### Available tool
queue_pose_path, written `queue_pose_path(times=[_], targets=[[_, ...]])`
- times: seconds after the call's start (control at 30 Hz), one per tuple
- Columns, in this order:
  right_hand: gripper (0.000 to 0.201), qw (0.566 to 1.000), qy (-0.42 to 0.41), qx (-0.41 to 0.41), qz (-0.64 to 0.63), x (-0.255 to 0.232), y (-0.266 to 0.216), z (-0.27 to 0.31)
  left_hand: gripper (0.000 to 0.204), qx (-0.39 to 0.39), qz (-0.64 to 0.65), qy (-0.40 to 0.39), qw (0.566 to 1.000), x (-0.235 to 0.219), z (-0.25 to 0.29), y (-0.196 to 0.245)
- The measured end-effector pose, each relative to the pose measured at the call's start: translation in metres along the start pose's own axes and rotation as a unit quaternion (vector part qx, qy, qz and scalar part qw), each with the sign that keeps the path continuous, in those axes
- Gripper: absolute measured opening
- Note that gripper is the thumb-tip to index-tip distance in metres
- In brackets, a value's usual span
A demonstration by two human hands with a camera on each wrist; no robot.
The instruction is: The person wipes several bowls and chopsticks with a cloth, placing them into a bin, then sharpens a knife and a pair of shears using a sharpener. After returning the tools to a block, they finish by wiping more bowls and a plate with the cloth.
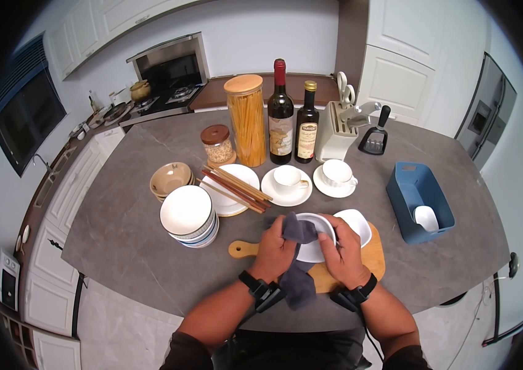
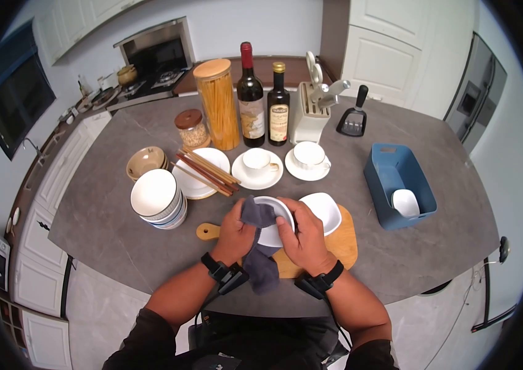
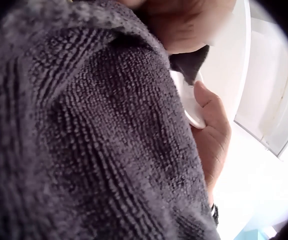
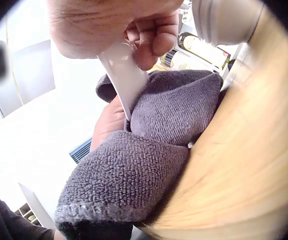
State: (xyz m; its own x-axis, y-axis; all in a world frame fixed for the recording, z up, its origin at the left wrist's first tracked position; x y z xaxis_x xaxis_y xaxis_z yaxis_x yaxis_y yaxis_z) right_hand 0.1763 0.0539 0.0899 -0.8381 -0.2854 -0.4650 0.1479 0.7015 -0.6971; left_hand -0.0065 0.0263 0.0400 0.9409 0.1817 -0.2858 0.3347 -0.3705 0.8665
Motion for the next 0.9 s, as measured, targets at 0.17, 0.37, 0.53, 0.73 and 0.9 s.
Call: queue_pose_path(times=[0.17,0.37,0.53,0.73,0.9], targets=[[0.028,1.0,0.006,-0.003,0.012,-0.002,0.001,0.0,0.019,0.005,0.001,-0.011,1.0,0.004,-0.001,-0.01],[0.028,1.0,0.01,-0.002,0.009,-0.006,0.001,-0.001,0.022,-0.027,-0.005,-0.032,0.999,0.002,0.003,-0.009],[0.029,0.999,0.029,-0.015,0.033,-0.008,0.001,-0.002,0.022,0.003,0.055,-0.024,0.998,0.015,0.002,-0.024],[0.03,0.995,0.064,0.001,0.075,-0.015,-0.006,-0.004,0.022,-0.008,0.154,-0.069,0.986,0.025,0.01,-0.024],[0.029,0.991,0.077,0.011,0.104,-0.036,-0.007,-0.01,0.022,0.028,0.126,-0.101,0.987,0.028,0.012,-0.022]])
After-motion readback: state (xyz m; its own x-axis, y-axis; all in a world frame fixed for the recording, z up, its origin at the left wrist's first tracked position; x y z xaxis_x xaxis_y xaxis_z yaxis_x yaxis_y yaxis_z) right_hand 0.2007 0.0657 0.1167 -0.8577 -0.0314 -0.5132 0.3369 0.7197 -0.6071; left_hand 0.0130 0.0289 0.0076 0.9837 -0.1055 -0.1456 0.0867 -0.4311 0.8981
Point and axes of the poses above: each hand's wrist, its own z-axis away from the middle knuckle, its own x-axis out of the palm, y = z × x, the point moved 4 cm from there along -z, towards the middle knuckle, and after that the axes turned 11 degrees about -y, right-handed, at the moved point
